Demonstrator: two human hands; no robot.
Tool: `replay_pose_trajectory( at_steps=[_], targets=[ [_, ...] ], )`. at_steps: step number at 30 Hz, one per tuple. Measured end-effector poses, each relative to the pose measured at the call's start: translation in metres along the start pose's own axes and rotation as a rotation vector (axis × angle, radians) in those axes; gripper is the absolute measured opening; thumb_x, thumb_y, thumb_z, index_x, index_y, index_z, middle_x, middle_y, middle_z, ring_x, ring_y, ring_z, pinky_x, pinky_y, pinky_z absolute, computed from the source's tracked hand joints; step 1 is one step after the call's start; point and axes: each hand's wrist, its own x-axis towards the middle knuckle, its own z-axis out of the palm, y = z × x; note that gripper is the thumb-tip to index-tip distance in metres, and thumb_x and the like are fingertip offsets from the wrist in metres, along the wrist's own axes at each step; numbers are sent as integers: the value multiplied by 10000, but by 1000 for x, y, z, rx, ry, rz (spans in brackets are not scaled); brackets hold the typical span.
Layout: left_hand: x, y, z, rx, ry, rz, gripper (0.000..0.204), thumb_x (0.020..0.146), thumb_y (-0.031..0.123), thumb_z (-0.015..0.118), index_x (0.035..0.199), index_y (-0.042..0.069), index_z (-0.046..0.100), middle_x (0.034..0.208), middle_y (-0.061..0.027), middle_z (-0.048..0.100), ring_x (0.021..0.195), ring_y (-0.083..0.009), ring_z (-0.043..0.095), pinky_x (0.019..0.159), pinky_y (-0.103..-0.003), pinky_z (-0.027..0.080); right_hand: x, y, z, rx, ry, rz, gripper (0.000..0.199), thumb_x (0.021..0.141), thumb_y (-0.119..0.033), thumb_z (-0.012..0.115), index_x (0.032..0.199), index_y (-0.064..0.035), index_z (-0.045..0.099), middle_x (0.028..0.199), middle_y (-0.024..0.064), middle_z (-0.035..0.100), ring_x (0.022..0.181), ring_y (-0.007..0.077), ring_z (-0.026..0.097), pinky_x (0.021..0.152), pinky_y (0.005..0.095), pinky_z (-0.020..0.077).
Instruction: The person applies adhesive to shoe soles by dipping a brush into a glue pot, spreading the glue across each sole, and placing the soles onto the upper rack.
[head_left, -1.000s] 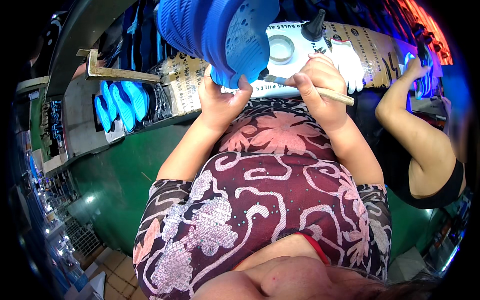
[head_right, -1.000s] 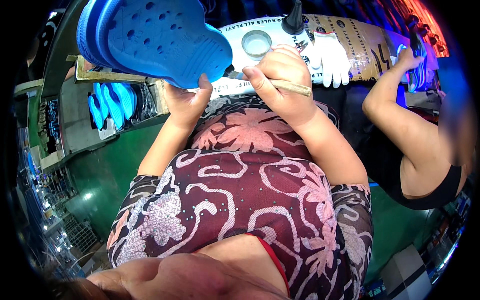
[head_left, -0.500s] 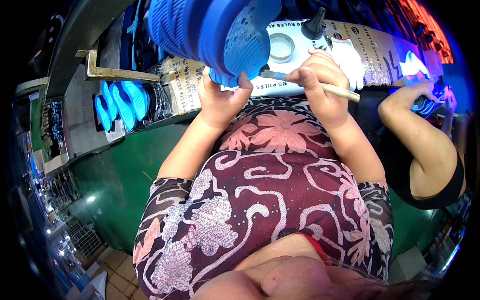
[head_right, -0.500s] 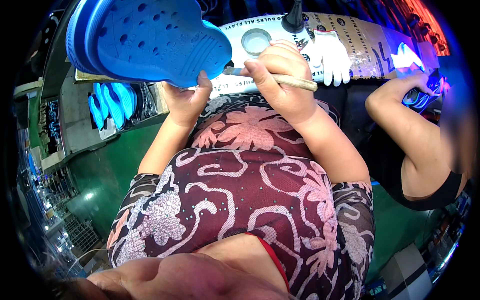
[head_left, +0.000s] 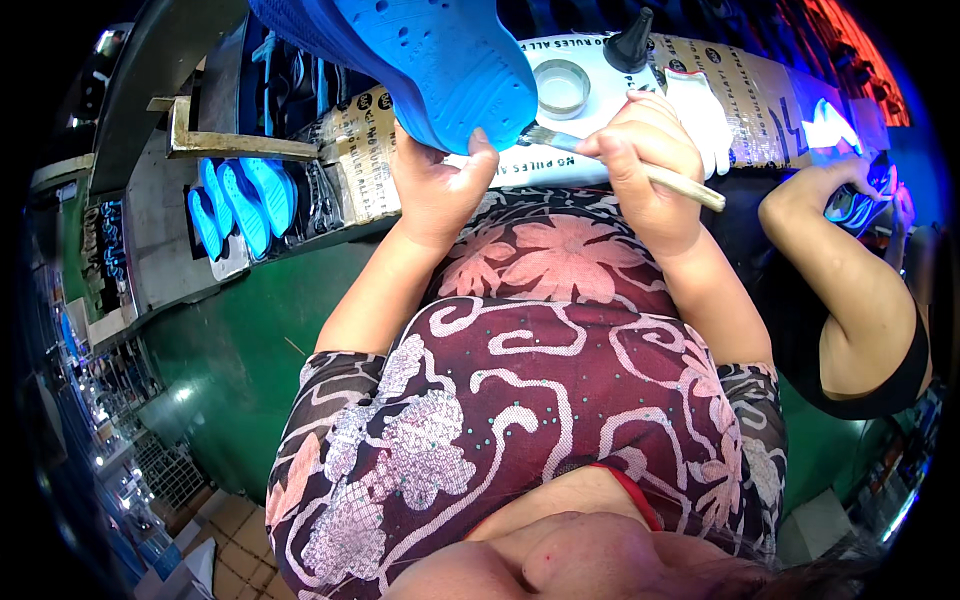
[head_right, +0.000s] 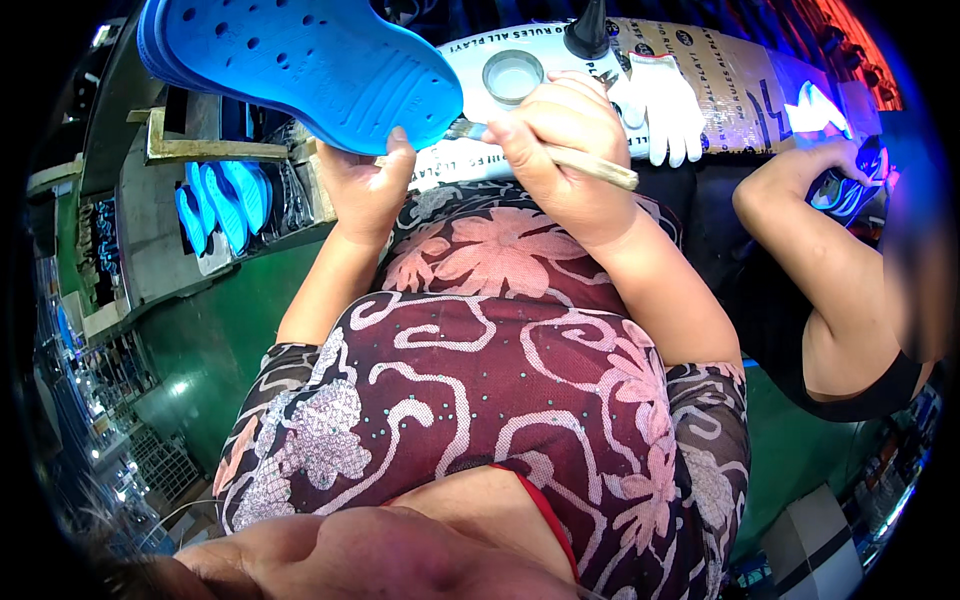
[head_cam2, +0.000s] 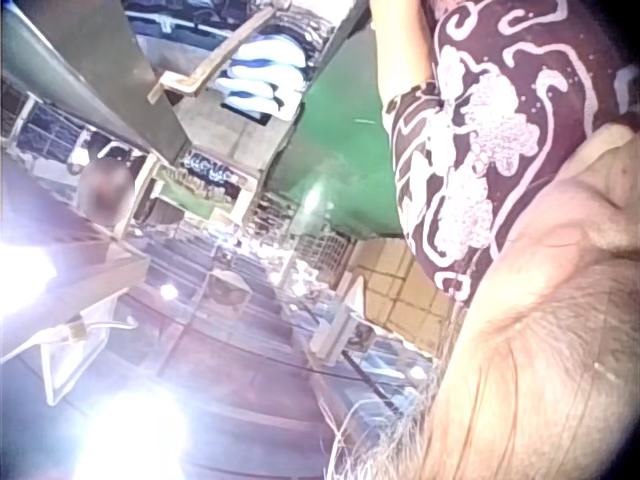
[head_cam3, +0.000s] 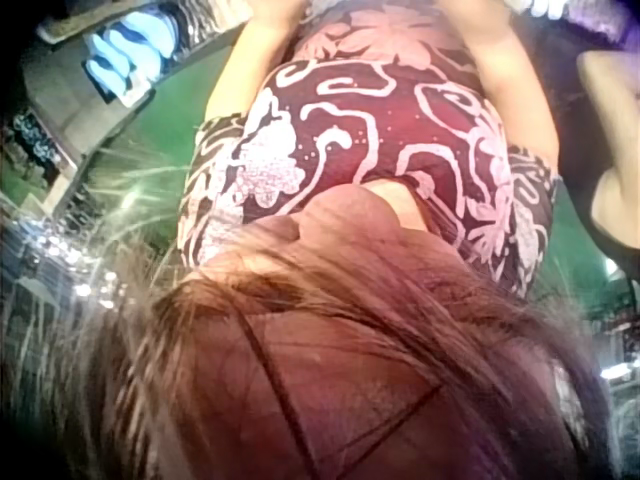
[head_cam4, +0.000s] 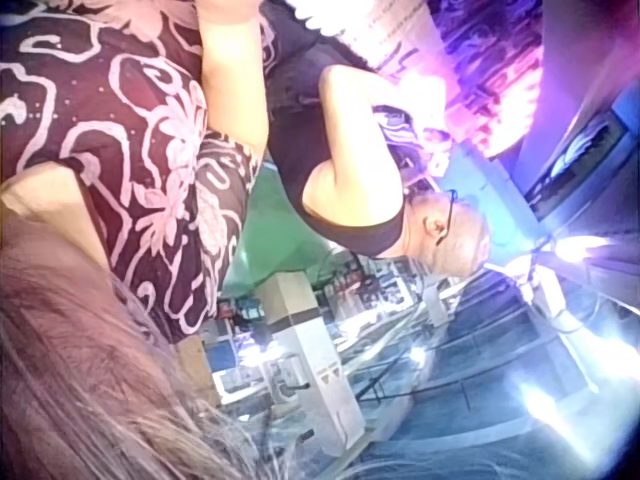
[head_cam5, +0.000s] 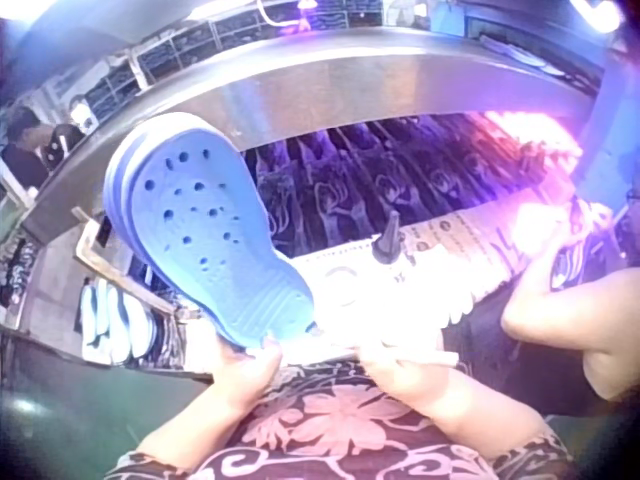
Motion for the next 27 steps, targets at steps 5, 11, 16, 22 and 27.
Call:
replay_pose_trajectory(
  at_steps=[5, 11, 16, 22, 27],
  targets=[
    [3, 0, -1, 39, -12, 15, 478, 710, -45, 627, 1133, -23, 405, 958, -104, 596, 816, -137, 611, 720, -258, 498, -1, 7, 1, -105, -98, -6, 215, 827, -145, 596, 633, -54, 616, 568, 48, 536, 549, 217, 487, 669, 334, 375],
    [14, 7, -5, 8, -49, 79, 480, 730, -47, 619, 1158, -17, 403, 1039, -125, 570, 912, -158, 587, 808, -293, 473, -6, 5, -25, -116, 28, 27, 221, 831, -113, 575, 625, -47, 619, 586, 52, 560, 564, 219, 504, 710, 330, 400],
    [37, 48, -30, -272, -32, -256, 599, 766, 45, 628, 1269, -34, 311, 1122, -168, 536, 980, -217, 571, 878, -339, 449, -23, 12, -41, -9, 125, 279, 260, 875, -80, 492, 684, 24, 635, 646, 62, 556, 623, 164, 516, 598, 267, 416],
    [62, 104, -32, -578, -715, -789, 864, 632, 255, 730, 1289, -102, 298, 1059, -186, 572, 632, -137, 624, 393, -201, 479, -42, 13, -53, -15, 210, 321, 250, 864, -105, 522, 658, -10, 626, 627, 80, 561, 637, 208, 526, 635, 321, 410],
    [166, 128, 88, -407, -899, -366, 604, 708, 105, 659, 1244, -36, 418, 955, -133, 593, 787, -153, 618, 637, -260, 514, -48, 5, -42, 55, 358, 532, 233, 853, -115, 562, 654, -20, 637, 642, 87, 597, 642, 223, 548, 639, 332, 417]
  ],
)
